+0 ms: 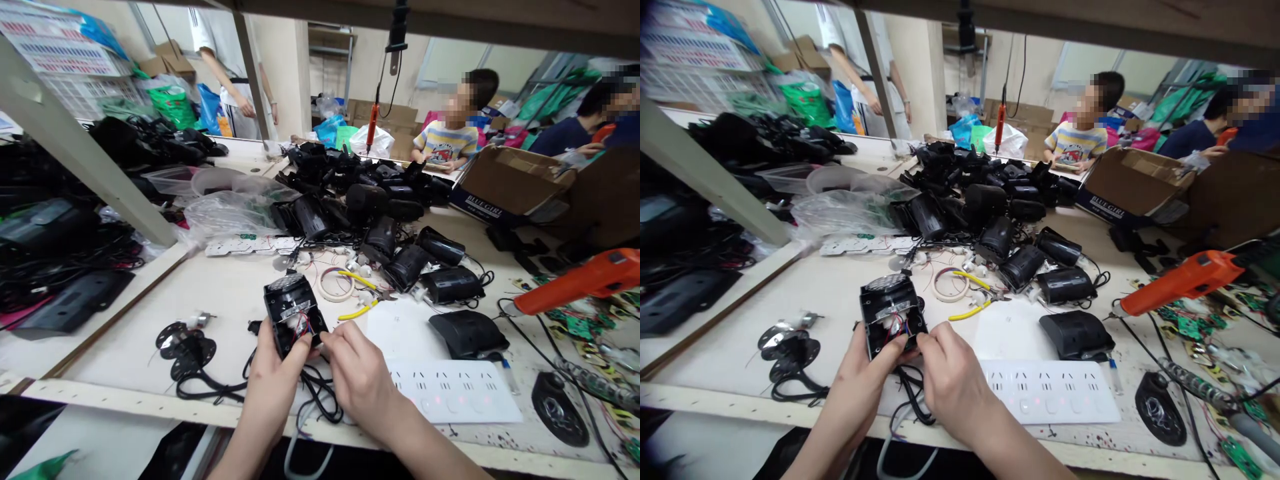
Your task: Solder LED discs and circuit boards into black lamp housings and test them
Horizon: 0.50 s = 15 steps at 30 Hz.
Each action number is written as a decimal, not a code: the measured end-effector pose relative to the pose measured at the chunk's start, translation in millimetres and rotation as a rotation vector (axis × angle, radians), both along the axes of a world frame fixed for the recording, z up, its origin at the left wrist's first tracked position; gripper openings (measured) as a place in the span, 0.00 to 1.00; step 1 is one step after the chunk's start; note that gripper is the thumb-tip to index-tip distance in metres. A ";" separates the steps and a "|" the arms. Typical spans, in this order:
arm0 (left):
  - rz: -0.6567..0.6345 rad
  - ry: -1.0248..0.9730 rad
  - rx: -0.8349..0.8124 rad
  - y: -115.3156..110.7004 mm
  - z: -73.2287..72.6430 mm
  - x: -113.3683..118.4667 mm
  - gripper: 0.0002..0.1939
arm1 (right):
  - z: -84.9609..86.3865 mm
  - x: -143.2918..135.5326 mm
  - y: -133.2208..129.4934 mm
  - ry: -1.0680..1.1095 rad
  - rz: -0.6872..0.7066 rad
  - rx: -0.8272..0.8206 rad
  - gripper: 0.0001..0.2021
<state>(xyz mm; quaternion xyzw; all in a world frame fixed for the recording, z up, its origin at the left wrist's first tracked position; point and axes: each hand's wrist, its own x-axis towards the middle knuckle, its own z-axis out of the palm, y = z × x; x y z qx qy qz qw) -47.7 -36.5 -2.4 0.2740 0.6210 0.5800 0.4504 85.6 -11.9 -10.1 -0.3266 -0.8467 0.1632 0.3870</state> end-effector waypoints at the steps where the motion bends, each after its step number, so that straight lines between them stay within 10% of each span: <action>1: -0.016 -0.036 -0.004 0.3 2.0 0.8 0.26 | 0.1 0.4 -1.7 -0.047 -0.012 0.041 0.16; 5: -0.044 -0.187 -0.009 3.1 8.1 3.9 0.27 | -0.8 1.5 -4.2 0.017 -0.088 0.010 0.15; 10: -0.031 -0.223 0.043 8.4 14.3 9.7 0.28 | -0.1 -2.3 -3.1 0.358 -0.186 -0.460 0.06; 15: -0.047 -0.227 0.057 14.0 19.1 13.4 0.21 | 2.5 -2.3 -5.6 0.304 -0.191 -0.233 0.09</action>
